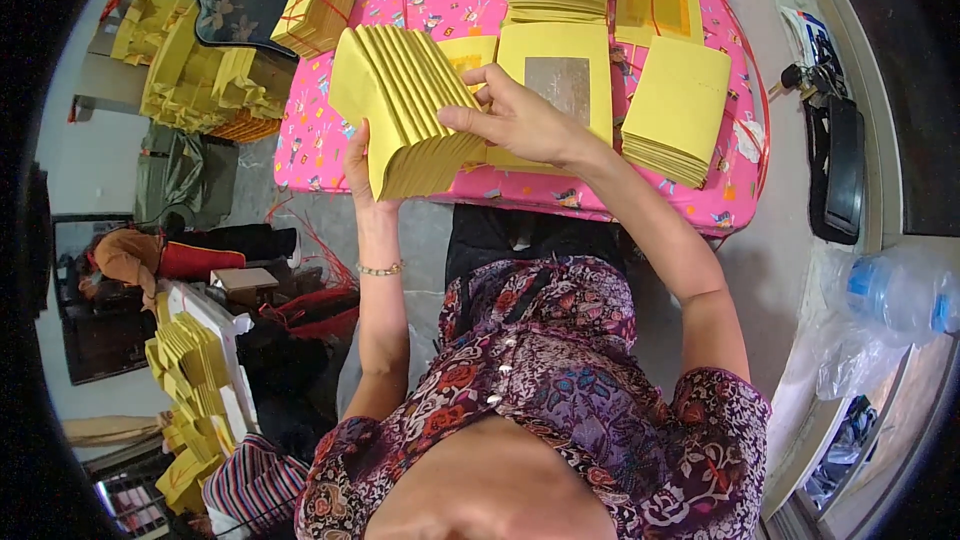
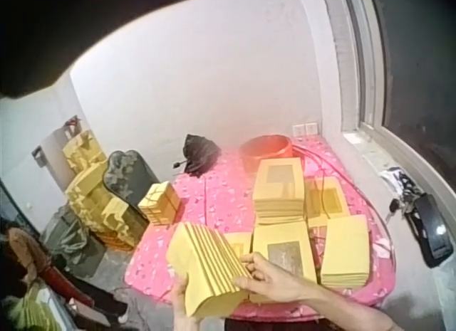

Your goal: Bundling and tying stacks of yellow paper with ribbon.

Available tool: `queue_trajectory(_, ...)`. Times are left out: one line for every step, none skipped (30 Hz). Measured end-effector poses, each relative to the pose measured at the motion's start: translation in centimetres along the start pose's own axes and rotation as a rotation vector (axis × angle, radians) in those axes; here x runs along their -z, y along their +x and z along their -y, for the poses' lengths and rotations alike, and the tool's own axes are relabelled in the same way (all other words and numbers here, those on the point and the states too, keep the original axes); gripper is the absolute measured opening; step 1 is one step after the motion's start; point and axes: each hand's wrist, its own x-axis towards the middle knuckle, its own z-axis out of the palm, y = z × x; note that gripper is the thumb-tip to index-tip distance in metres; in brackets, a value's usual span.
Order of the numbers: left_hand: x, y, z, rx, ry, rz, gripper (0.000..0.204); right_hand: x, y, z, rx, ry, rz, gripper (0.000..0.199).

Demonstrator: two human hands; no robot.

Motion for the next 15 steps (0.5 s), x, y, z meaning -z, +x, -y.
queue_trajectory(0.1, 0.0, 0.0, 0.007, -0.007, 0.01, 0.058, 0.0, 0.0, -0.1, -0.02, 0.008, 0.005, 0.059)
queue_trajectory(0.0, 0.0, 0.1, -0.015, -0.002, 0.002, 0.057, 0.0, 0.0, -0.1, -0.041, 0.015, 0.009, 0.059)
queue_trajectory(0.1, 0.0, 0.1, -0.016, -0.003, 0.001, 0.057, 0.0, 0.0, -0.2, -0.042, 0.015, 0.01, 0.059)
queue_trajectory(0.2, 0.0, 0.0, -0.007, -0.019, 0.005, 0.057, -0.1, 0.0, -0.1, -0.043, 0.021, 0.01, 0.06)
queue_trajectory(0.3, 0.0, 0.0, 0.001, -0.035, 0.009, 0.057, -0.1, 0.1, -0.1, -0.044, 0.027, 0.01, 0.06)
queue_trajectory(0.4, 0.0, 0.0, -0.001, -0.036, 0.008, 0.057, -0.1, 0.1, -0.1, -0.045, 0.027, 0.012, 0.06)
queue_trajectory(0.4, 0.0, 0.0, 0.001, -0.037, 0.016, 0.057, -0.1, 0.1, -0.2, -0.046, 0.028, 0.013, 0.061)
queue_trajectory(0.4, 0.0, 0.0, 0.002, -0.038, 0.023, 0.057, -0.1, 0.1, -0.2, -0.047, 0.029, 0.015, 0.062)
queue_trajectory(0.4, 0.0, 0.1, 0.001, -0.039, 0.023, 0.057, -0.1, 0.2, -0.3, -0.047, 0.028, 0.016, 0.062)
queue_trajectory(0.3, -0.1, 0.1, -0.01, -0.032, 0.013, 0.056, -0.2, 0.2, -0.4, -0.014, 0.029, -0.014, 0.064)
queue_trajectory(0.1, -0.1, 0.1, -0.02, -0.024, 0.004, 0.056, -0.3, 0.2, -0.4, 0.02, 0.03, -0.045, 0.066)
queue_trajectory(-0.1, -0.1, 0.1, -0.02, -0.025, 0.003, 0.056, -0.2, 0.2, -0.3, 0.019, 0.03, -0.044, 0.066)
queue_trajectory(-0.4, -0.2, 0.1, -0.025, -0.011, 0.005, 0.056, -0.1, 0.2, 0.0, -0.026, -0.006, -0.01, 0.065)
queue_trajectory(-0.6, -0.3, 0.2, -0.03, 0.002, 0.008, 0.056, -0.1, 0.1, 0.1, -0.072, -0.04, 0.023, 0.064)
queue_trajectory(-0.7, -0.3, 0.1, -0.03, 0.002, 0.007, 0.056, -0.1, 0.2, -0.1, -0.072, -0.04, 0.024, 0.064)
